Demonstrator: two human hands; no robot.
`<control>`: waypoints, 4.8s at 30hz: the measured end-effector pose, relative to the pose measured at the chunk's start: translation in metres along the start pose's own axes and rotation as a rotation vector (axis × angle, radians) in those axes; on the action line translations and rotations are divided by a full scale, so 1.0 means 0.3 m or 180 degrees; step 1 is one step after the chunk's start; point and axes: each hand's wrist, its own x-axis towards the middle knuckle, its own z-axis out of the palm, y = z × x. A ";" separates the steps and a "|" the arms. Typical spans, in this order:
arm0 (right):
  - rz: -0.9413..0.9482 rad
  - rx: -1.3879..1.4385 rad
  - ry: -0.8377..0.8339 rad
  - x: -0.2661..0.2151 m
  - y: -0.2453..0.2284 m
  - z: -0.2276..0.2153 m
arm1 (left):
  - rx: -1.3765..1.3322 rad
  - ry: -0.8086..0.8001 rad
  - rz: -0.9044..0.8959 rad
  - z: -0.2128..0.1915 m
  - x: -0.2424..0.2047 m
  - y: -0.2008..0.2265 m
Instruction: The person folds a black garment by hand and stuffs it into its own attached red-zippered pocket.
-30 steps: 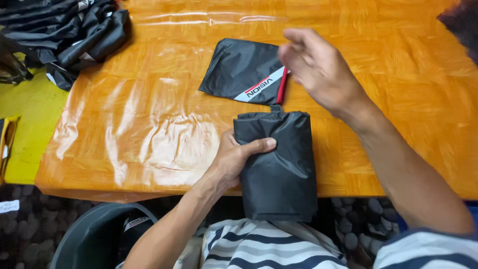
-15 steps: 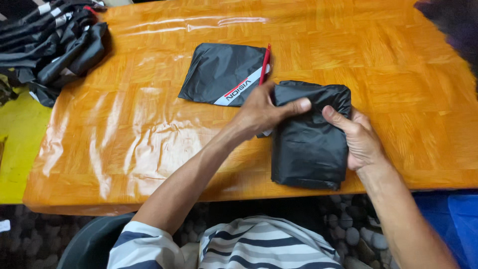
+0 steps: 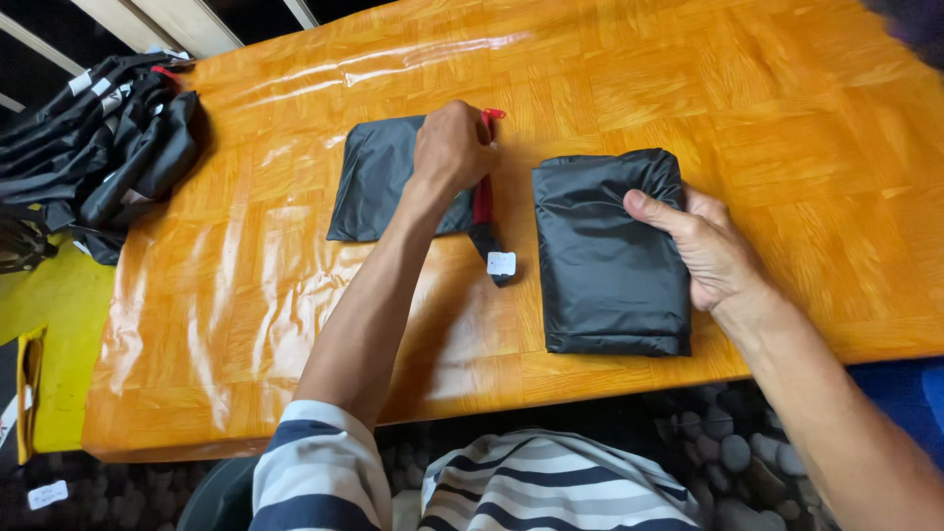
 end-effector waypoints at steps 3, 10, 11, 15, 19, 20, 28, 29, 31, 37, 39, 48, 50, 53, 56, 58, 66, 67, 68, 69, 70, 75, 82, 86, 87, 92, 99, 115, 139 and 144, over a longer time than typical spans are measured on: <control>0.0016 -0.0024 -0.0090 0.009 -0.002 0.033 | -0.0378 0.0055 0.0012 -0.028 -0.012 -0.036; 0.0090 -0.0152 -0.0089 -0.005 -0.010 0.087 | -0.0682 0.0080 -0.0190 -0.100 -0.132 -0.034; 0.0102 -0.0155 -0.0127 -0.005 -0.015 0.099 | -0.0803 0.0187 -0.0082 -0.104 -0.144 -0.021; 0.0097 -0.0190 -0.0233 -0.011 -0.025 0.171 | -0.1279 0.0469 0.0278 -0.132 -0.207 0.035; 0.0082 -0.0186 -0.0295 -0.027 -0.034 0.236 | -0.1501 0.0664 0.0609 -0.146 -0.259 0.045; 0.0054 -0.0224 -0.0323 -0.027 -0.032 0.249 | -0.1523 0.0760 0.0824 -0.156 -0.272 0.049; -0.0375 -0.0211 -0.0432 0.006 0.018 0.354 | -0.1953 0.1067 0.1599 -0.154 -0.299 0.107; -0.0377 -0.0077 -0.0581 0.002 0.011 0.372 | -0.2181 0.1057 0.1600 -0.162 -0.304 0.107; -0.0424 0.0093 -0.0722 0.006 0.012 0.390 | -0.2386 0.1032 0.1655 -0.186 -0.311 0.099; -0.0890 0.0256 -0.1376 0.058 0.017 0.393 | -0.2760 0.0995 0.1976 -0.286 -0.348 0.092; -0.0947 0.0335 -0.1526 0.046 -0.004 0.424 | -0.2557 0.1189 0.2101 -0.309 -0.362 0.092; -0.1567 -0.0212 -0.1343 -0.063 -0.092 0.479 | -0.1630 0.1935 0.2246 -0.335 -0.394 0.096; -0.1813 -0.0487 -0.1219 -0.016 -0.047 0.453 | -0.1578 0.1990 0.2191 -0.334 -0.401 0.106; -0.2261 -0.0961 -0.1005 -0.028 -0.048 0.464 | -0.1510 0.2078 0.2142 -0.330 -0.393 0.116; -0.2508 -0.1165 -0.0870 -0.062 -0.053 0.483 | -0.1471 0.2092 0.2095 -0.334 -0.385 0.121; -0.2567 -0.1166 -0.0819 -0.068 -0.048 0.489 | -0.1449 0.2076 0.2058 -0.342 -0.380 0.120; -0.2875 -0.1301 -0.0971 -0.079 -0.069 0.520 | -0.0425 0.2311 0.2169 -0.353 -0.366 0.126; -0.2870 -0.1303 -0.0990 -0.053 -0.055 0.521 | -0.0418 0.2319 0.2152 -0.339 -0.357 0.116; -0.2798 -0.1267 -0.1013 -0.029 -0.036 0.522 | -0.0562 0.2387 0.2186 -0.325 -0.350 0.105; -0.2726 -0.1232 -0.1036 -0.005 -0.018 0.522 | -0.0706 0.2455 0.2218 -0.310 -0.342 0.094; -0.2716 -0.1230 -0.1032 0.008 -0.019 0.524 | -0.0707 0.2444 0.2214 -0.296 -0.347 0.090; -0.2557 -0.1192 -0.0949 0.065 -0.001 0.529 | -0.0566 0.2665 0.2528 -0.247 -0.344 0.065; -0.2584 -0.1243 -0.0695 0.111 0.047 0.511 | -0.0565 0.2587 0.2654 -0.236 -0.352 0.075; -0.2554 -0.1120 -0.0632 0.149 0.077 0.489 | -0.0562 0.2337 0.2997 -0.259 -0.363 0.087; -0.2584 -0.1093 -0.0586 0.153 0.082 0.485 | -0.0611 0.2172 0.3103 -0.270 -0.363 0.088; -0.2733 -0.0763 -0.0715 0.097 0.026 0.496 | -0.0614 0.2444 0.2763 -0.256 -0.379 0.074; -0.3241 -0.0185 -0.1014 0.138 -0.008 0.435 | -0.3455 0.1476 0.1089 -0.250 -0.310 -0.007; -0.3335 -0.1104 -0.1915 0.056 0.053 0.185 | -0.3725 0.1409 0.2222 -0.129 -0.443 -0.023; -0.2523 -0.2682 -0.1299 -0.006 0.024 0.153 | -0.2962 0.0095 0.1415 -0.026 -0.423 -0.167; -0.2197 -0.2990 -0.1223 -0.002 0.095 0.144 | -0.2711 -0.0126 0.0929 0.012 -0.425 -0.177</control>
